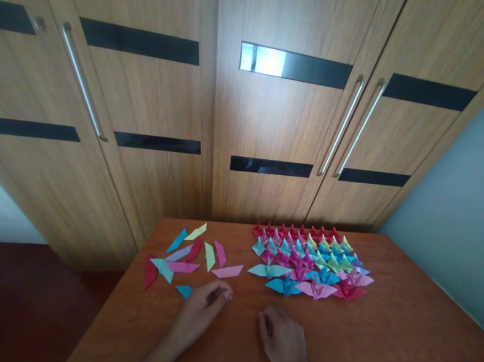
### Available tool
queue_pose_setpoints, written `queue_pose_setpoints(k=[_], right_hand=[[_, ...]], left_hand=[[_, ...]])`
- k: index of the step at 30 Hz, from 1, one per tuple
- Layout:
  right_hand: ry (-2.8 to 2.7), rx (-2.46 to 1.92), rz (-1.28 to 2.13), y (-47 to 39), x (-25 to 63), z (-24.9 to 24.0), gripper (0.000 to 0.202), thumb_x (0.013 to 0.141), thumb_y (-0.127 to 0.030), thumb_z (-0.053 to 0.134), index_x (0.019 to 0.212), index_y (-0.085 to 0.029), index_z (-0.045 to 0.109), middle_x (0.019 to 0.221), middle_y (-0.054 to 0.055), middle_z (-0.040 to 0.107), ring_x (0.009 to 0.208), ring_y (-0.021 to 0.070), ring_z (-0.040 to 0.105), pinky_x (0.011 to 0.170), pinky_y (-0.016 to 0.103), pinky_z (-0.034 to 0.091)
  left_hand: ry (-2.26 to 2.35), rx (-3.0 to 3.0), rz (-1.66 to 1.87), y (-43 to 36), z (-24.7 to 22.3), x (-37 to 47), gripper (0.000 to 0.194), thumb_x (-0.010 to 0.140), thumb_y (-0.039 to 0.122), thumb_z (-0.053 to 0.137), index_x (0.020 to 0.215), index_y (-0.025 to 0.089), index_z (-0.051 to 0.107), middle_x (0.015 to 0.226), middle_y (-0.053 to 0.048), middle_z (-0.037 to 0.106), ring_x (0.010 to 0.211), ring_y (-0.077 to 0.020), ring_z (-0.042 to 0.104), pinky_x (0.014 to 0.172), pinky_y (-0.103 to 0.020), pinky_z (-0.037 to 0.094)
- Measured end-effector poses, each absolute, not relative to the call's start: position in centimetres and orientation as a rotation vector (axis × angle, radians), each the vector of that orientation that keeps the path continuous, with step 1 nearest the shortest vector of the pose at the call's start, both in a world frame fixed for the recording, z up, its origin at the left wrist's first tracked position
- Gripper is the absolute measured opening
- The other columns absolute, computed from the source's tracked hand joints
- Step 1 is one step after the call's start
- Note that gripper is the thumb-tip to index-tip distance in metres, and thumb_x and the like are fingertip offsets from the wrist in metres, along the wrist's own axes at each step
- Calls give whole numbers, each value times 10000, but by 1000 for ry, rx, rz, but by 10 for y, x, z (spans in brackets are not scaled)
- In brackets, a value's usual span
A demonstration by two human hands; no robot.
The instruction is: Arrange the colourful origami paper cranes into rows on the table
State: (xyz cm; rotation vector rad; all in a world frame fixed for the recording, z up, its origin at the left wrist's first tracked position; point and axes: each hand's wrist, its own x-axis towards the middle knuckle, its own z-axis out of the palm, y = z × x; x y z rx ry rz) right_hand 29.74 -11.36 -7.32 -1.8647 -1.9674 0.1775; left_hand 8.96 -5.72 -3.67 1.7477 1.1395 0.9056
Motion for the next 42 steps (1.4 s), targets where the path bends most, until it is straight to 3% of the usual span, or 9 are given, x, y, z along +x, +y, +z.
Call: queue_pose_setpoints(k=[3, 7, 10, 23, 33, 42], right_hand=[[-1953, -1832, 198, -114, 299, -75, 247, 901, -237, 398, 709, -212, 552, 719, -10, 623, 672, 121, 583, 614, 208, 344], [-1939, -1808, 216, -115, 301, -74, 245, 898, -233, 399, 702, -210, 544, 712, -12, 615, 661, 122, 576, 612, 212, 339], [-1922, -1788, 239, -116, 301, -73, 243, 900, -229, 394, 714, -212, 549, 720, -15, 615, 666, 120, 576, 616, 212, 342], [-1866, -1774, 289, -113, 305, -77, 242, 886, -251, 419, 685, -213, 548, 686, -20, 605, 638, 115, 567, 599, 203, 347], [-1843, -1769, 349, -112, 305, -76, 231, 889, -250, 419, 699, -213, 544, 697, -18, 606, 651, 121, 564, 615, 205, 354], [-1837, -1775, 373, -112, 305, -78, 240, 892, -259, 410, 699, -208, 542, 687, -12, 597, 639, 122, 551, 612, 206, 342]], left_hand=[[1353, 1895, 919, -52, -37, 57, 181, 822, 269, 491, 926, 220, 631, 928, -36, 686, 878, -209, 624, 806, -320, 483], [1394, 2219, 852, -49, -46, 18, 409, 702, 71, 460, 1044, 231, 616, 1127, -45, 640, 1064, -231, 573, 943, -414, 446], [1315, 2417, 771, -51, -50, 5, 479, 678, 16, 428, 1061, 231, 621, 1199, -56, 603, 1144, -235, 528, 999, -436, 409], [1313, 2504, 699, -54, -53, 11, 239, 820, 206, 516, 978, 274, 682, 1083, -46, 665, 1008, -228, 615, 905, -386, 492], [1365, 2598, 522, -59, -46, 13, 222, 894, 301, 459, 996, 275, 655, 992, -34, 626, 905, -194, 613, 830, -313, 497], [1377, 2667, 621, -61, -47, 12, 238, 907, 294, 429, 978, 264, 653, 981, -23, 678, 902, -187, 641, 808, -297, 521]])
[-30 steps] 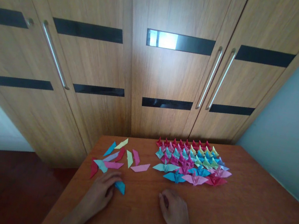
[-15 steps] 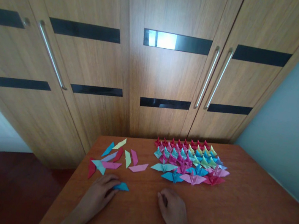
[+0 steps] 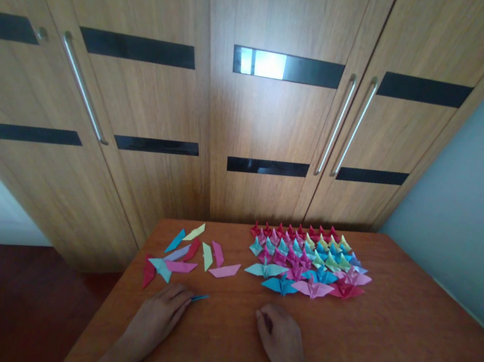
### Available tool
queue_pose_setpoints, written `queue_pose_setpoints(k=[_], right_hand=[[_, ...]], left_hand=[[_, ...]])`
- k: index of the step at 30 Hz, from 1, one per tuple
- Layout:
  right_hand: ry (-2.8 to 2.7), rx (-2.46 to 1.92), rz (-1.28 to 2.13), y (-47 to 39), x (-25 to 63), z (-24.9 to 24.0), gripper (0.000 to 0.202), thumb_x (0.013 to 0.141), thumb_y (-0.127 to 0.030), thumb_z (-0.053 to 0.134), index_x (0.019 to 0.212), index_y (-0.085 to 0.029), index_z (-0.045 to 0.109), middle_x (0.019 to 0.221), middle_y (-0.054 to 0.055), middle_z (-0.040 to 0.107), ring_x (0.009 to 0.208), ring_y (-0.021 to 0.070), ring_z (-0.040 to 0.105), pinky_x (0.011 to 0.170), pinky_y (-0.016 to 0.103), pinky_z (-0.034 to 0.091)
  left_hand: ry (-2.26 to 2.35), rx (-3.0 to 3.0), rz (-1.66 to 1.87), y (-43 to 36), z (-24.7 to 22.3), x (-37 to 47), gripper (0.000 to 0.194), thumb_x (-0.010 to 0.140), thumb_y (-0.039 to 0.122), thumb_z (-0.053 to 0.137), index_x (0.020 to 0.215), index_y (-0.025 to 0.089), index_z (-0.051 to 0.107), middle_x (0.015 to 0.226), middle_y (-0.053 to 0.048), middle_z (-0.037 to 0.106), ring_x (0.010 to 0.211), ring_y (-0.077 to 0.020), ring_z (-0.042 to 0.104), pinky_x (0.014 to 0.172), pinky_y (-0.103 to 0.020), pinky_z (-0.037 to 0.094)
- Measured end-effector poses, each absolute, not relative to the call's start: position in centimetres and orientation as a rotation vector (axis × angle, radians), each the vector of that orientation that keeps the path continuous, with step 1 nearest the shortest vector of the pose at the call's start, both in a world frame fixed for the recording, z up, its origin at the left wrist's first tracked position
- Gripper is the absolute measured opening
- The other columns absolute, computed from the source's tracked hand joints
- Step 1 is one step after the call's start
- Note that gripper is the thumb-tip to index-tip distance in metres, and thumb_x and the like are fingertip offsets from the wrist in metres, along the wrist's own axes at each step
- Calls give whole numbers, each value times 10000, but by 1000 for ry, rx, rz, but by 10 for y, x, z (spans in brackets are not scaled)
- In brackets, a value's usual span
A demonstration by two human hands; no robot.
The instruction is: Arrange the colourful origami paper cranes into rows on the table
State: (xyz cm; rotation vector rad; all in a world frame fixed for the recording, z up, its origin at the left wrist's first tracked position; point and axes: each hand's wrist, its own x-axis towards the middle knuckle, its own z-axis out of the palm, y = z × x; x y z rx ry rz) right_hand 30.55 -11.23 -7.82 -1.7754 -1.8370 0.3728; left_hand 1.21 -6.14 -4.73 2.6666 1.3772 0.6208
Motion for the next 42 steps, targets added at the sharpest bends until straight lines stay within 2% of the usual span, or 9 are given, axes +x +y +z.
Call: queue_pose_setpoints(k=[12, 24, 28, 33, 38, 42], right_hand=[[-1826, -1768, 391, -112, 306, -76, 225, 881, -270, 421, 701, -216, 544, 698, -9, 608, 650, 134, 558, 606, 216, 336], [-1822, -1769, 406, -112, 306, -77, 221, 881, -268, 421, 707, -213, 546, 702, -7, 606, 652, 132, 556, 613, 223, 342], [-1822, -1780, 401, -111, 306, -77, 236, 884, -277, 415, 696, -213, 541, 704, -2, 608, 660, 136, 558, 618, 224, 346], [-1816, -1779, 423, -112, 305, -77, 248, 889, -296, 407, 706, -212, 552, 701, 5, 610, 654, 140, 559, 627, 230, 361], [-1796, -1726, 439, -111, 306, -77, 280, 891, -332, 410, 672, -213, 538, 667, -1, 593, 625, 145, 549, 604, 236, 362], [-1623, -1592, 595, -111, 312, -74, 322, 904, -407, 388, 727, -212, 574, 667, 6, 608, 624, 151, 566, 605, 234, 402]], left_hand=[[1306, 2628, 755, -58, -59, 8, 245, 923, 288, 423, 952, 254, 664, 951, -22, 679, 873, -157, 657, 797, -259, 546], [1279, 2587, 713, -59, -58, 10, 215, 842, 273, 562, 1035, 275, 656, 1037, -31, 654, 948, -181, 635, 855, -299, 533], [1290, 2545, 727, -58, -62, 9, 222, 866, 228, 503, 1018, 275, 658, 1005, -27, 664, 926, -173, 640, 847, -297, 533], [1328, 2404, 797, -56, -55, 10, 214, 873, 266, 485, 986, 269, 667, 958, -23, 687, 893, -177, 655, 804, -284, 543], [1402, 2140, 904, -56, -46, 35, 232, 848, 294, 509, 1024, 258, 656, 1030, -23, 702, 951, -200, 652, 854, -326, 527], [1284, 1987, 890, -62, -45, 80, 255, 808, 232, 551, 1043, 248, 649, 996, -14, 713, 894, -176, 664, 826, -288, 528]])
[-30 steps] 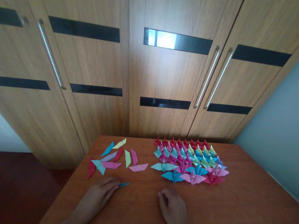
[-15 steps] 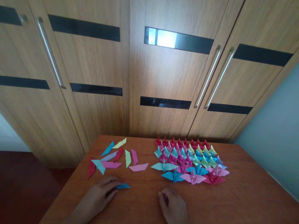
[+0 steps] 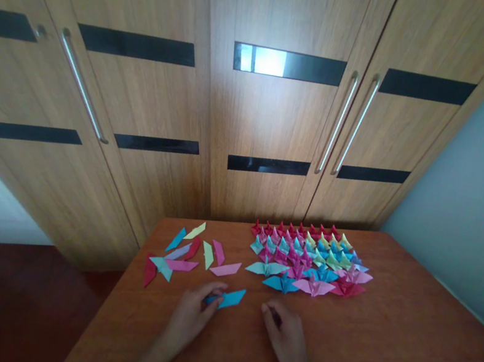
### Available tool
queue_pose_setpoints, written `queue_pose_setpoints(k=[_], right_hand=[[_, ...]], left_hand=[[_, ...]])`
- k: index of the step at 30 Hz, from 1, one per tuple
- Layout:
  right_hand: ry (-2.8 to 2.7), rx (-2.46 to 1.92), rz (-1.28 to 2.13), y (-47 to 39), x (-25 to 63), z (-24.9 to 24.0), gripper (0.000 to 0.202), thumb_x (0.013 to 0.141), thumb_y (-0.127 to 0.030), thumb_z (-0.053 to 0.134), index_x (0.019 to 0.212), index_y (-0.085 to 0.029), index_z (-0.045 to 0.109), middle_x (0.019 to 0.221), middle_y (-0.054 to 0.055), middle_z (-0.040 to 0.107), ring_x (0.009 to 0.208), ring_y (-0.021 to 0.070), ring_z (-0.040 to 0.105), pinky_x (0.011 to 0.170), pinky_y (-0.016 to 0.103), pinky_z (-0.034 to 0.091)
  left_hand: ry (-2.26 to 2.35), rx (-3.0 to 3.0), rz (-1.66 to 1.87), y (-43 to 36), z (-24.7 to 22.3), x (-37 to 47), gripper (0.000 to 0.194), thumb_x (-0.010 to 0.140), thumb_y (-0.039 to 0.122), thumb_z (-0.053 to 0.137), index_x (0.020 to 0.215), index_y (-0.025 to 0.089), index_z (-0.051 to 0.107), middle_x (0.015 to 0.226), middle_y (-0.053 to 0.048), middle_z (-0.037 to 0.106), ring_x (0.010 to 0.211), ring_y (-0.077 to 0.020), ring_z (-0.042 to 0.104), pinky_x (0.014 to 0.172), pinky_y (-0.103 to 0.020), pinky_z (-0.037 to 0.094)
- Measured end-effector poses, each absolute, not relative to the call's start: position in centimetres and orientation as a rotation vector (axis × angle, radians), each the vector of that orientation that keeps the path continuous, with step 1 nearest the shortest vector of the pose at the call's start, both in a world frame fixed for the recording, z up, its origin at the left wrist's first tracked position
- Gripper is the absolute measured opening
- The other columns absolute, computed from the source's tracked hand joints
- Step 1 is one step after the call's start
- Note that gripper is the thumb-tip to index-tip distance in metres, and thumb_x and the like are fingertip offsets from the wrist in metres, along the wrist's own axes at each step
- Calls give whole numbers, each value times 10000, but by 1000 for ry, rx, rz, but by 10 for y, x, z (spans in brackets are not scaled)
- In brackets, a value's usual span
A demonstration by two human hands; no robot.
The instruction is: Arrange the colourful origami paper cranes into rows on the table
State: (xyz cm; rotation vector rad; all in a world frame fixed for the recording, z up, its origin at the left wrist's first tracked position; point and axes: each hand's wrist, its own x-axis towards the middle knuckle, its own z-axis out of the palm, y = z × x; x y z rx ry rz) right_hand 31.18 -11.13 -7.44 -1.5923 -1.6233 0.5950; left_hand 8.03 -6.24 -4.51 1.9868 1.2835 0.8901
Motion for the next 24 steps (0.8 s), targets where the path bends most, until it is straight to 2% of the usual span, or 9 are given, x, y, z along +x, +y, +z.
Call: queue_pose_setpoints(k=[5, 8, 11, 16, 20, 24], right_hand=[[-1436, -1435, 753, -112, 321, -74, 329, 882, -456, 431, 962, -199, 621, 829, 38, 671, 721, 164, 616, 648, 229, 472], [-1461, -1430, 721, -111, 326, -78, 277, 846, -427, 499, 903, -199, 646, 826, 38, 684, 758, 173, 633, 674, 229, 484], [-1494, -1502, 655, -110, 333, -81, 244, 846, -385, 486, 841, -204, 651, 795, 37, 689, 754, 176, 639, 699, 240, 488], [-1641, -1645, 531, -106, 341, -80, 203, 839, -291, 468, 844, -224, 660, 832, 32, 696, 767, 174, 640, 717, 252, 475], [-1722, -1774, 386, -103, 342, -81, 223, 865, -283, 438, 878, -225, 653, 884, 41, 687, 819, 182, 634, 749, 264, 457], [-1700, -1853, 212, -106, 349, -85, 252, 881, -289, 414, 943, -209, 645, 938, 65, 675, 849, 186, 631, 738, 258, 448]], left_hand=[[1008, 2007, 737, -73, -41, 140, 271, 792, 145, 536, 1020, 237, 652, 1003, -10, 706, 907, -159, 648, 855, -267, 499], [903, 2081, 692, -74, -41, 159, 260, 814, 127, 496, 994, 242, 644, 987, 2, 700, 914, -158, 636, 855, -277, 493], [965, 2150, 733, -75, -48, 164, 262, 827, 107, 468, 994, 232, 626, 990, -12, 683, 927, -157, 624, 864, -289, 493], [1016, 2463, 649, -91, -55, 160, 373, 835, 69, 421, 1141, 224, 569, 1250, -58, 553, 1164, -195, 498, 1018, -366, 403], [895, 2625, 447, -108, -50, 162, 351, 872, 200, 470, 1217, 233, 520, 1321, -39, 507, 1224, -207, 440, 1073, -374, 347], [890, 2693, 368, -112, -47, 163, 424, 904, 369, 445, 1297, 213, 461, 1363, -60, 479, 1262, -240, 397, 1091, -420, 302]])
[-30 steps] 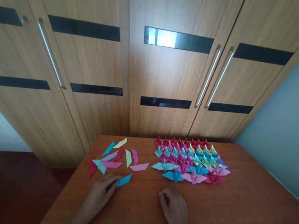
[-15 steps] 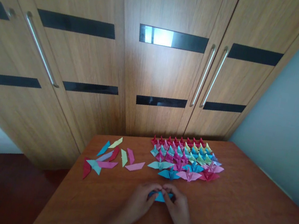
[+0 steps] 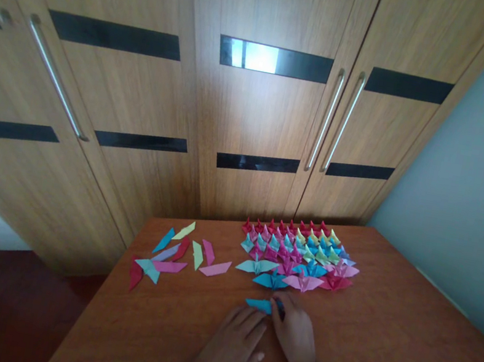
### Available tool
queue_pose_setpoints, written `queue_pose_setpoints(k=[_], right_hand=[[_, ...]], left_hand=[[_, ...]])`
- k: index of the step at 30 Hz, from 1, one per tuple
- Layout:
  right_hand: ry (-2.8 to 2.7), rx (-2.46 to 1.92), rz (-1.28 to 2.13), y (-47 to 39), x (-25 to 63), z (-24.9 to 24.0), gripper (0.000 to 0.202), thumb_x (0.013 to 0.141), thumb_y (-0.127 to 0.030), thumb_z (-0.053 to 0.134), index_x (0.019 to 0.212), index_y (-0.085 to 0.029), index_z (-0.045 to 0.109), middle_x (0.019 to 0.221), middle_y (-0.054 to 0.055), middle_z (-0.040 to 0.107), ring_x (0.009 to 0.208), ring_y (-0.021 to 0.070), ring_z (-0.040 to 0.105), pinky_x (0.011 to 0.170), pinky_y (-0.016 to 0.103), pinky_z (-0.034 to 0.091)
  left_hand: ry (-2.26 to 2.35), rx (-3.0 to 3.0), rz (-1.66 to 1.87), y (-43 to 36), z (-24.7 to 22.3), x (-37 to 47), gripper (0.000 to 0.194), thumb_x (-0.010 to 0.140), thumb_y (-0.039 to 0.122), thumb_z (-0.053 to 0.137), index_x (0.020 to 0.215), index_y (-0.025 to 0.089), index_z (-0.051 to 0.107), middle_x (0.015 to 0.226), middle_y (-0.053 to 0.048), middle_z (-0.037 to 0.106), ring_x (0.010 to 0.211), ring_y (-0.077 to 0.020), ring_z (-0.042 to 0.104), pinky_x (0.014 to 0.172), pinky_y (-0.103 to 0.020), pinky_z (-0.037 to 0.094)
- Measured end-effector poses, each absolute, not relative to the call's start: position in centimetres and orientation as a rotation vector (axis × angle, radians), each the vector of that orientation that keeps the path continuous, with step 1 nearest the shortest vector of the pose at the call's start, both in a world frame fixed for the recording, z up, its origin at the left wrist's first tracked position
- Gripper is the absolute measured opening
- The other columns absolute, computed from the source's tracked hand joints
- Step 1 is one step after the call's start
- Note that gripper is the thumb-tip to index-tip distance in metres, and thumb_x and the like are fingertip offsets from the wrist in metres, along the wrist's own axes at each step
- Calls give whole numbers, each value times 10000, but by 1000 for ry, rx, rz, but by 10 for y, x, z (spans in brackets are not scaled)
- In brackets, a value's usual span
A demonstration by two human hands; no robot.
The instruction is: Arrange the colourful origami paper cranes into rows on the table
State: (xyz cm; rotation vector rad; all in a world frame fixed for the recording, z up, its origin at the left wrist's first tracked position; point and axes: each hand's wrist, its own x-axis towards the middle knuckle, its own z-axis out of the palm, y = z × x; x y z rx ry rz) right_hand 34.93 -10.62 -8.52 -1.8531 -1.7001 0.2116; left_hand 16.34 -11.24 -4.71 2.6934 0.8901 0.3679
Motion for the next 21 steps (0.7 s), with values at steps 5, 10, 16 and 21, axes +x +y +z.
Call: queue_pose_setpoints(k=[5, 10, 16, 21], right_hand=[[-1573, -2016, 112, -117, 364, -91, 257, 881, -276, 392, 947, -199, 628, 924, 69, 676, 776, 178, 638, 649, 246, 427], [-1595, -2049, 147, -123, 366, -91, 261, 884, -271, 364, 866, -221, 620, 827, 38, 673, 714, 170, 633, 607, 245, 399], [-1608, -1995, 179, -123, 366, -90, 243, 869, -273, 378, 803, -227, 607, 784, 25, 667, 666, 160, 616, 591, 244, 389], [-1616, -2000, 203, -123, 367, -93, 256, 874, -272, 361, 840, -222, 609, 824, 36, 668, 715, 171, 619, 629, 253, 401]], left_hand=[[885, 2708, 337, -110, -43, 163, 446, 905, 415, 429, 1307, 223, 460, 1358, -61, 486, 1271, -244, 383, 1095, -430, 274], [934, 2699, 321, -109, -39, 166, 448, 899, 441, 426, 1287, 224, 482, 1356, -61, 484, 1249, -257, 396, 1077, -442, 289], [953, 2702, 340, -107, -43, 168, 442, 907, 422, 414, 1302, 231, 470, 1383, -59, 450, 1277, -262, 355, 1077, -444, 278], [957, 2695, 324, -106, -43, 170, 478, 904, 444, 410, 1332, 232, 434, 1423, -57, 408, 1311, -266, 314, 1083, -451, 267]])
